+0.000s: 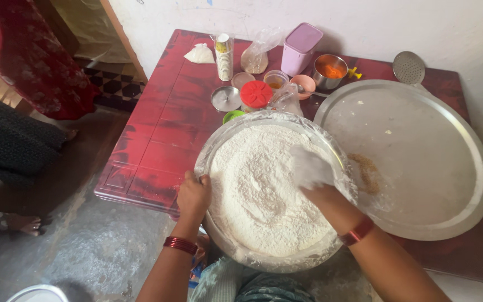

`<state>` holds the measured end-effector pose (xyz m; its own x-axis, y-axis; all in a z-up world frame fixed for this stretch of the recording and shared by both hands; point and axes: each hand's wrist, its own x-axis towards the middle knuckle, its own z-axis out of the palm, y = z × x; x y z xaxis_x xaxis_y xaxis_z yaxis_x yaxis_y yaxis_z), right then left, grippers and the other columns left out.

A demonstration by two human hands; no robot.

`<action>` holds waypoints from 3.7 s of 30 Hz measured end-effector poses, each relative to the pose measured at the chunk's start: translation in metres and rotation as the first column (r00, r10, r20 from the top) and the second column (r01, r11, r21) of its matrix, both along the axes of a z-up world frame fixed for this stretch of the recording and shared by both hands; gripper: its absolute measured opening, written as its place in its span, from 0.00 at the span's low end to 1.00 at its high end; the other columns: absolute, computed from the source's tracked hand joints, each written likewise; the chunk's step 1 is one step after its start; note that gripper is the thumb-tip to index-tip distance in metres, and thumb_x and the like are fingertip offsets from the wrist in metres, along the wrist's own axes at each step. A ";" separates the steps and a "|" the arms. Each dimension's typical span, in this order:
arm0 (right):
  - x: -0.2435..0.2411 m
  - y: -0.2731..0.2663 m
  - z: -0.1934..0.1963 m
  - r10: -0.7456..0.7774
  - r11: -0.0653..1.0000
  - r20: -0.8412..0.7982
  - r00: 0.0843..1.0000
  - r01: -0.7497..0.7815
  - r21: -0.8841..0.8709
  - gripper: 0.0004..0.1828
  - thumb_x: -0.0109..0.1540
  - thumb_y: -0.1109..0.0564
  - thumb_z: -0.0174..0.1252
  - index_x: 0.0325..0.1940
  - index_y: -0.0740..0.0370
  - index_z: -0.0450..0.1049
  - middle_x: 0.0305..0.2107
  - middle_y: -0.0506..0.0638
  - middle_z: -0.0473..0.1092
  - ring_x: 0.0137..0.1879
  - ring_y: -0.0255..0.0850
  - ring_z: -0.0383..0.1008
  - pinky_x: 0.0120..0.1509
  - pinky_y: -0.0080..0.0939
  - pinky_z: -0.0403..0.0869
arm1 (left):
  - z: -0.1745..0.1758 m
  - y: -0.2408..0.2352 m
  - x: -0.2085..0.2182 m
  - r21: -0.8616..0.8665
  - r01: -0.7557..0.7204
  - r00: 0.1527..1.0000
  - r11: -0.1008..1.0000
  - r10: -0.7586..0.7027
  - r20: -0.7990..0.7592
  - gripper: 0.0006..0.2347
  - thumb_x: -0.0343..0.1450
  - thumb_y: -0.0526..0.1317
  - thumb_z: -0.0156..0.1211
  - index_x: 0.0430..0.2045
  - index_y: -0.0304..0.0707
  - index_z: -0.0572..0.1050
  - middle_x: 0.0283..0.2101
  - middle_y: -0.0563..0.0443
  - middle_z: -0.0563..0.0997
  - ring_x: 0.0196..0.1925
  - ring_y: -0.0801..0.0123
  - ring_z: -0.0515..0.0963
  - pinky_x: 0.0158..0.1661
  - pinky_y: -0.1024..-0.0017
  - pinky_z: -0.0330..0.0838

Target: The person mixes a large quantity of white flour in a metal tray using their right hand. They repeatedly scoop and fold the flour to combine it. The person is seated on the floor in a kitchen area.

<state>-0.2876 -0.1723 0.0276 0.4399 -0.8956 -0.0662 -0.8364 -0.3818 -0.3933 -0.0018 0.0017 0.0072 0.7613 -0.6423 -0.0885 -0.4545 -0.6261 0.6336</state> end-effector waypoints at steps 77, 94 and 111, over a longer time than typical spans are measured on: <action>-0.206 -0.056 -0.081 -0.151 0.939 0.227 0.962 0.212 -0.272 0.30 0.63 0.52 0.54 0.67 0.68 0.66 0.64 0.71 0.61 0.68 0.67 0.62 0.69 0.60 0.60 | -0.010 -0.002 0.001 0.087 -0.088 0.993 0.992 0.081 0.086 0.20 0.70 0.50 0.50 0.44 0.29 0.73 0.40 0.21 0.81 0.47 0.27 0.79 0.50 0.42 0.70; -0.172 -0.106 -0.096 0.306 0.931 -0.474 0.825 -0.154 0.332 0.31 0.69 0.44 0.39 0.74 0.59 0.56 0.64 0.61 0.55 0.69 0.54 0.51 0.72 0.55 0.51 | -0.011 -0.004 -0.002 0.110 -0.136 0.983 0.985 0.120 0.143 0.21 0.71 0.50 0.50 0.48 0.29 0.73 0.42 0.21 0.80 0.48 0.28 0.79 0.51 0.44 0.71; -0.152 -0.084 -0.011 0.550 0.791 -0.748 0.371 -0.518 0.325 0.42 0.66 0.49 0.43 0.82 0.42 0.33 0.78 0.56 0.21 0.81 0.54 0.14 0.77 0.74 0.23 | -0.017 -0.005 0.000 0.138 -0.155 0.972 0.978 0.126 0.198 0.21 0.71 0.51 0.50 0.48 0.32 0.73 0.43 0.21 0.80 0.48 0.28 0.78 0.51 0.42 0.70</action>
<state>-0.4394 -0.2567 0.0168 0.5762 -0.4843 -0.6584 -0.4158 -0.8672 0.2740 -0.0022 -0.0028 -0.0094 0.8554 -0.5175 -0.0235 -0.4565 -0.7743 0.4382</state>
